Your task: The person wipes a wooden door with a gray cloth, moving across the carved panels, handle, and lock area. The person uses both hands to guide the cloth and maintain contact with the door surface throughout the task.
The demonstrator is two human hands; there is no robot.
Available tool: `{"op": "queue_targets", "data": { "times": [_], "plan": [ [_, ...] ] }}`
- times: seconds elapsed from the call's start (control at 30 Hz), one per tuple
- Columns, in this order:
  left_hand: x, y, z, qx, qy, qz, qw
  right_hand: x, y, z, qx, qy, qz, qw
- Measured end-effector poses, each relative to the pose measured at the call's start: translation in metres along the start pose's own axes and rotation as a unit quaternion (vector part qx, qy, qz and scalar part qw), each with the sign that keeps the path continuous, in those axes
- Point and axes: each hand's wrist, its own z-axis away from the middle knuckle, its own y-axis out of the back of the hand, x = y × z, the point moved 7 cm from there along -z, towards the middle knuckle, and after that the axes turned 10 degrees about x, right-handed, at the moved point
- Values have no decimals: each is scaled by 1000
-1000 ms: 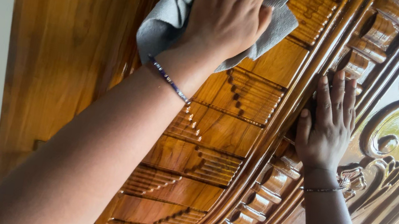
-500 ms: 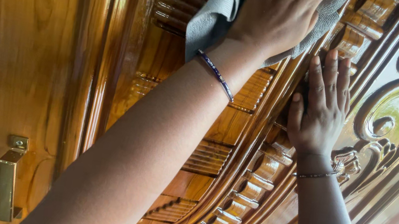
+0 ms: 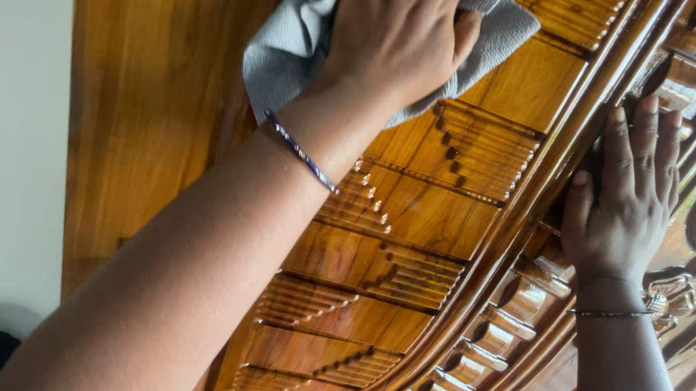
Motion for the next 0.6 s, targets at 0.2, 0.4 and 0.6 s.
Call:
{"op": "queue_targets", "data": {
  "times": [0.2,0.4,0.6],
  "plan": [
    [45,20,46,-69,-30,34,997,-2,1,1,0,-5,-1,1000],
    [89,0,65,-108,-94,85,986,-1,1,1,-4,-7,4,1000],
    [117,-20,51,-131,-98,93,982,0,0,1,-4,-12,-5,1000]
  ]
}}
